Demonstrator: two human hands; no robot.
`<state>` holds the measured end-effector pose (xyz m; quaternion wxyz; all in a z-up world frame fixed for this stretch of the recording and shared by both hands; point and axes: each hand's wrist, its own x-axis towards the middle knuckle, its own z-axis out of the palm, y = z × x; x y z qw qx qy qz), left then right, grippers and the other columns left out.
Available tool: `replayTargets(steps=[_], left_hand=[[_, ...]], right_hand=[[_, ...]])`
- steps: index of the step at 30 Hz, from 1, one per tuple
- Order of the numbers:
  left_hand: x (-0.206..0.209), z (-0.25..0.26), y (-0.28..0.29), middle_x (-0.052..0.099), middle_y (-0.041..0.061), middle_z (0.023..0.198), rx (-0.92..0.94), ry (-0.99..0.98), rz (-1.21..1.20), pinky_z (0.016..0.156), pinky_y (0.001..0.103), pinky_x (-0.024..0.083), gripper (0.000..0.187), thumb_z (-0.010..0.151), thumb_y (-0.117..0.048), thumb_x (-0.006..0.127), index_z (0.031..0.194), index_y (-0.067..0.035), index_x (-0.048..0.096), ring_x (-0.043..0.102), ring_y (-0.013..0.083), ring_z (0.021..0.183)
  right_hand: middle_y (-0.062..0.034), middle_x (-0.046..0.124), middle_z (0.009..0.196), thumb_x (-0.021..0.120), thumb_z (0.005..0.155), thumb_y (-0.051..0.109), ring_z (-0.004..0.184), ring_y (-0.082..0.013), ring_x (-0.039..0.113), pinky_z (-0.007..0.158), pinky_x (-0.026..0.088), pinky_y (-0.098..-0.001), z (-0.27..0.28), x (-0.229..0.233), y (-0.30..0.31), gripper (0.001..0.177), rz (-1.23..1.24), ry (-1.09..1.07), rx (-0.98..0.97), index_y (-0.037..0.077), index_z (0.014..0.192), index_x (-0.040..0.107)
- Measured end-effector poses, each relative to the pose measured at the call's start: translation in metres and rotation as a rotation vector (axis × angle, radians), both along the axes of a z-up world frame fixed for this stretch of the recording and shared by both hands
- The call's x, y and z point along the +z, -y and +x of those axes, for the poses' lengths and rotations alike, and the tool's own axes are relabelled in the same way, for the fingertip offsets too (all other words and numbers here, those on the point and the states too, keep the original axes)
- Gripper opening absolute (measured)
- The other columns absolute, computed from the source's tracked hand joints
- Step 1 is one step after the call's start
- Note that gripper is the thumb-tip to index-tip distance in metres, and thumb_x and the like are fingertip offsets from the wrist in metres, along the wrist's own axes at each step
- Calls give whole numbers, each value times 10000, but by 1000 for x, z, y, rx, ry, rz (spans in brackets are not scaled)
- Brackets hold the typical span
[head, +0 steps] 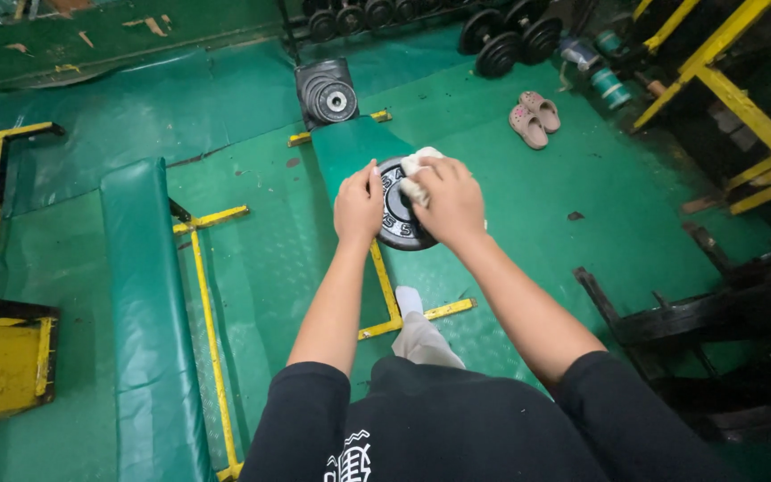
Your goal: Cleaning gym weight plates and dumbbells with a white cloth.
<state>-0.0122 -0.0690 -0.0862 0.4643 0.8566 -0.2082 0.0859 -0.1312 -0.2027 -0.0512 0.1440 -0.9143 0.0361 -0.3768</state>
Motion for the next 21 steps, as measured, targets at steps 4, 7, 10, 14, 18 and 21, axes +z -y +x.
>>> replayTargets(steps=[4,7,10,14,18,21], left_hand=[[1,-2,-1,740,53,1219,-10,17,12,969,408,514,373,1020,-371,513,1246,-181,741,648,280,1128],[-4,-1,-2,733,65,1227,-35,107,-18,967,414,515,377,1026,-356,510,1257,-158,733,650,287,1131],[-5,-1,-1,729,72,1239,-49,150,-40,977,414,519,374,1032,-350,510,1265,-153,727,653,292,1129],[-2,3,-2,732,77,1219,-18,27,21,962,430,513,395,1032,-394,490,1262,-180,730,649,306,1124],[-5,7,0,733,94,1182,-5,-50,50,966,440,508,417,1043,-426,462,1262,-204,738,646,310,1139],[-7,6,0,738,76,1202,-2,-6,-3,963,435,506,403,1037,-424,473,1228,-197,746,643,306,1149]], right_hand=[[-67,658,1283,808,771,196,1233,-335,601,1005,525,-462,-17,9,-15,352,-57,-75,70,160,1109,714],[-91,582,1415,837,749,330,1316,-404,529,1018,484,-529,-28,15,-19,467,-50,-131,164,140,1149,689],[-153,406,1590,785,815,468,1433,-503,369,1062,419,-610,-26,22,-13,516,-32,-203,162,228,1259,678],[-90,326,1641,697,879,539,1484,-485,271,1055,251,-801,-6,34,-12,582,-99,-440,70,344,1422,617],[-104,333,1619,718,820,469,1441,-498,279,1031,295,-748,3,43,-16,580,16,-537,63,332,1376,627],[-109,534,1497,741,855,413,1368,-479,464,1149,429,-544,2,10,-10,496,-14,-368,140,252,1320,681]])
